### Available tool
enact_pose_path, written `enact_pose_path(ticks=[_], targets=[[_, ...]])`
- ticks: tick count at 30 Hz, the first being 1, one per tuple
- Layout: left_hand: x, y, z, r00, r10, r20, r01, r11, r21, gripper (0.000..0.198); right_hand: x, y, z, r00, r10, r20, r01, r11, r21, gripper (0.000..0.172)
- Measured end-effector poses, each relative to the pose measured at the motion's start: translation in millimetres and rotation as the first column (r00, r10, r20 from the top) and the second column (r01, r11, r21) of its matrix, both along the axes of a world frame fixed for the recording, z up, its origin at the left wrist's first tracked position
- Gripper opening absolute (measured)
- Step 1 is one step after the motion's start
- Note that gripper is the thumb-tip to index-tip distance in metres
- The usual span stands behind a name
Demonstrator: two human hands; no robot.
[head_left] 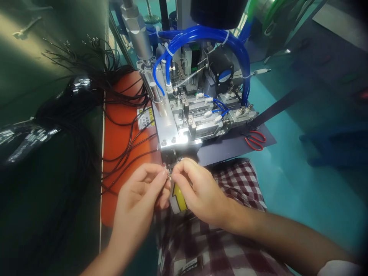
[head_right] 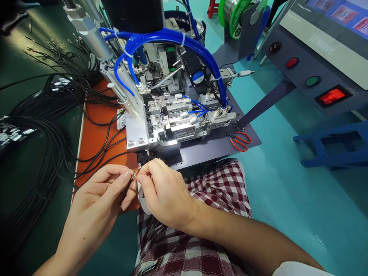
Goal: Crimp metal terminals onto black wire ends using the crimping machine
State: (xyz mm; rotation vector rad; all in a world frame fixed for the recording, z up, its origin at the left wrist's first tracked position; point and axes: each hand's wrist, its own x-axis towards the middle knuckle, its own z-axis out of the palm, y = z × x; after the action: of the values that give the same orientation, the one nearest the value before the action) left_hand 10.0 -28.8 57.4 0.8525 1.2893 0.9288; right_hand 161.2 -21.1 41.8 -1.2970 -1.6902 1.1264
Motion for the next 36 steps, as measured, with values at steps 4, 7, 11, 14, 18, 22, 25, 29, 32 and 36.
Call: enact_pose_path(ticks=[4,7,11,14,18,22,25,29,32,36], targets=[[-1.0,-0.5,-1.9,1.0,0.002,0.007,-0.002,1.0,-0.008,0.024,-1.5,0.6,1.6,1.0,-0.003,-0.015,0.002,0.999,-0.045,0.014],[-0.5,-0.5,-4.5,1.0,0.012,0.002,-0.012,1.0,-0.015,0.025,-5.2,-0.9,3.3,1.0,-0.016,0.013,0.017,0.999,-0.049,0.016],[1.8,0.6,-3.7,0.999,0.03,0.021,-0.029,0.999,-0.037,0.026,-8.3,-2.0,3.7,0.998,-0.05,0.05,0.052,0.998,-0.037,0.017],[2.1,1.3,-1.0,0.998,0.033,0.047,-0.031,0.999,-0.036,0.026,-5.1,-0.9,2.2,0.999,-0.04,0.018,0.04,0.999,-0.032,0.016],[0.3,1.1,0.4,0.997,0.027,0.078,-0.023,0.998,-0.052,0.025,3.2,1.7,1.7,0.999,-0.038,-0.02,0.037,0.999,-0.033,0.018],[0.0,0.6,-1.5,0.997,0.017,0.073,-0.014,0.998,-0.054,0.025,9.6,3.3,5.4,0.995,-0.09,-0.031,0.09,0.996,0.01,0.014],[0.9,-0.6,-3.7,1.0,0.003,0.026,-0.001,0.999,-0.053,0.026,11.7,2.3,8.6,0.994,-0.099,-0.055,0.103,0.991,0.086,0.003],[0.4,-3.7,-8.0,0.999,-0.033,-0.041,0.033,0.999,-0.008,0.025,10.6,1.8,9.8,0.995,-0.093,-0.046,0.1,0.981,0.165,0.004],[-0.7,-5.8,-10.4,0.996,-0.052,-0.073,0.054,0.998,0.028,0.023,8.6,4.2,9.9,0.995,-0.095,-0.036,0.099,0.984,0.148,0.006],[-0.3,-6.9,-9.8,0.998,-0.046,-0.051,0.048,0.998,0.036,0.022,9.0,8.0,9.7,0.988,-0.101,-0.116,0.096,0.994,-0.047,0.007]])
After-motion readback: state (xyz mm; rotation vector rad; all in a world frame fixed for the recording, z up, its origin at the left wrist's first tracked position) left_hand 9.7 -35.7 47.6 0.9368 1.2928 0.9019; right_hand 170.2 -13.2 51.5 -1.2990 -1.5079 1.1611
